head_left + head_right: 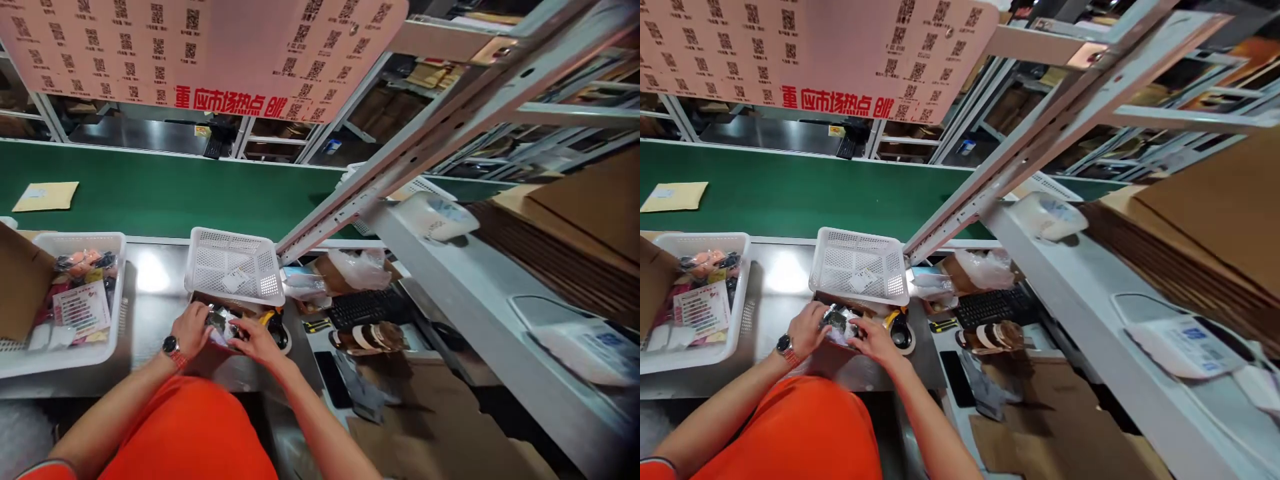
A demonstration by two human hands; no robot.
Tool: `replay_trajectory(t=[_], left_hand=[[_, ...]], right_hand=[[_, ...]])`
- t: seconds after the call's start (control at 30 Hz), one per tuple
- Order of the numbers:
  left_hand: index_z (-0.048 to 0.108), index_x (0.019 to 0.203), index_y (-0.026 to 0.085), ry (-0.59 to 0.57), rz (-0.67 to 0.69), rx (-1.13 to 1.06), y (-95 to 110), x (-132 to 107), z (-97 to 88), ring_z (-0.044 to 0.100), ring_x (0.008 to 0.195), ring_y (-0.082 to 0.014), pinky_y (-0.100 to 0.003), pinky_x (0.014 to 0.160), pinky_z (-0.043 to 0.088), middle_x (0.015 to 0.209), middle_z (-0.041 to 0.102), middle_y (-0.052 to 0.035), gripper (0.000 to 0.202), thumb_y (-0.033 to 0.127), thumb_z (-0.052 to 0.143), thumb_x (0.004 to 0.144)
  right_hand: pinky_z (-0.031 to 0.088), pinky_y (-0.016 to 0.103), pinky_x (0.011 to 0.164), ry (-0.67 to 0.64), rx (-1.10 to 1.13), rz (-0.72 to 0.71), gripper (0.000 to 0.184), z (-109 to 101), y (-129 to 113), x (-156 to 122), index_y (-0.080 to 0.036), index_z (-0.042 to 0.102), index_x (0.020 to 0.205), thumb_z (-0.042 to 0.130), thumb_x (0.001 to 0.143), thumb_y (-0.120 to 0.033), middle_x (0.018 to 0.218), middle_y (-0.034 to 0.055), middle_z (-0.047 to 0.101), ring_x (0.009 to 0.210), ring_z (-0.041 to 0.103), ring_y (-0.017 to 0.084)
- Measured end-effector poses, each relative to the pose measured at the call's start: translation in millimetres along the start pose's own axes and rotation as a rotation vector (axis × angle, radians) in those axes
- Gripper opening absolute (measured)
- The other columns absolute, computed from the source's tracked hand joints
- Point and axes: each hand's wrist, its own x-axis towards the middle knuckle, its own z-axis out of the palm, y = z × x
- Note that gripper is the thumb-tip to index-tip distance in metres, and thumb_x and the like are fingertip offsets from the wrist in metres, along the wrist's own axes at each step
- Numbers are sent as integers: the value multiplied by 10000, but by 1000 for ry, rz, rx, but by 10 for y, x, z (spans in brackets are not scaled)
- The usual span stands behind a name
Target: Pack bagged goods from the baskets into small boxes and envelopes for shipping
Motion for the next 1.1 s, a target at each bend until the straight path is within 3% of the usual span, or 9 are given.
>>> replay_trajectory(t=[0.1,0.2,0.37,0.5,0.63,0.73,0.87,1.0,1.1], left_hand=[[443,1603,136,324,-112,-130,-314,-190,121,506,1511,-354,-544,1258,450,1591,549,-224,620,385,533,1043],[356,1652,95,219,-197,-230,-471,-257,376,519,1514,-382,-580,1263,447,1617,535,-254,739,404,541,1006],[353,1680,115,39,-157,-172,-329,-329,634,419,1598,-381,-613,1307,371,1700,458,-233,755,311,515,969],[388,1681,121,-78,-153,-27,-218,-411,454,393,1610,-387,-568,1313,362,1728,411,-234,737,426,504,1019],[384,1698,135,-248,-173,131,-134,-358,190,332,1619,-476,-586,1306,348,1749,335,-277,1039,707,704,892],[431,1677,122,-339,-204,233,-41,-253,61,279,1629,-516,-615,1300,326,1731,328,-326,1039,682,772,871],[583,1573,152,-356,-188,246,37,-137,-22,211,1658,-494,-647,1328,235,1646,487,-309,953,649,862,809],[722,1414,167,-305,-211,129,-12,-59,-32,282,1625,-529,-694,1314,243,1575,577,-288,861,578,970,699],[775,1313,170,-291,-210,73,-93,-16,-16,372,1576,-540,-698,1301,274,1519,625,-276,824,593,1000,641]], right_hand=[[586,368,837,-112,-255,-112,594,-65,-35,120,-245,701,1416,813,890,-498,1194,113,743,937,740,252],[606,386,850,-227,-454,-209,675,-94,-129,227,-258,614,1528,767,933,-540,1357,148,701,987,762,280],[606,366,781,-330,-567,-399,615,-35,-296,406,-203,575,1560,621,1035,-521,1406,196,678,994,763,290],[587,343,774,-364,-487,-468,513,125,-319,594,-222,659,1467,560,1066,-525,1363,151,702,930,747,250],[562,326,742,-325,-381,-395,437,310,-239,699,-239,747,1322,598,1049,-546,1281,123,725,862,733,228],[560,330,773,-256,-273,-343,430,395,-172,682,-221,753,1293,638,1032,-544,1274,128,727,907,738,235],[558,319,801,-214,-140,-403,352,375,-110,626,-186,746,1231,734,992,-444,1131,90,765,946,729,231],[557,319,810,-224,-55,-488,318,261,-38,533,-187,742,1227,759,970,-375,1129,85,763,929,696,212],[545,373,894,-270,-30,-574,216,171,28,462,-224,803,1097,666,1021,-373,1155,101,759,1027,661,249]])
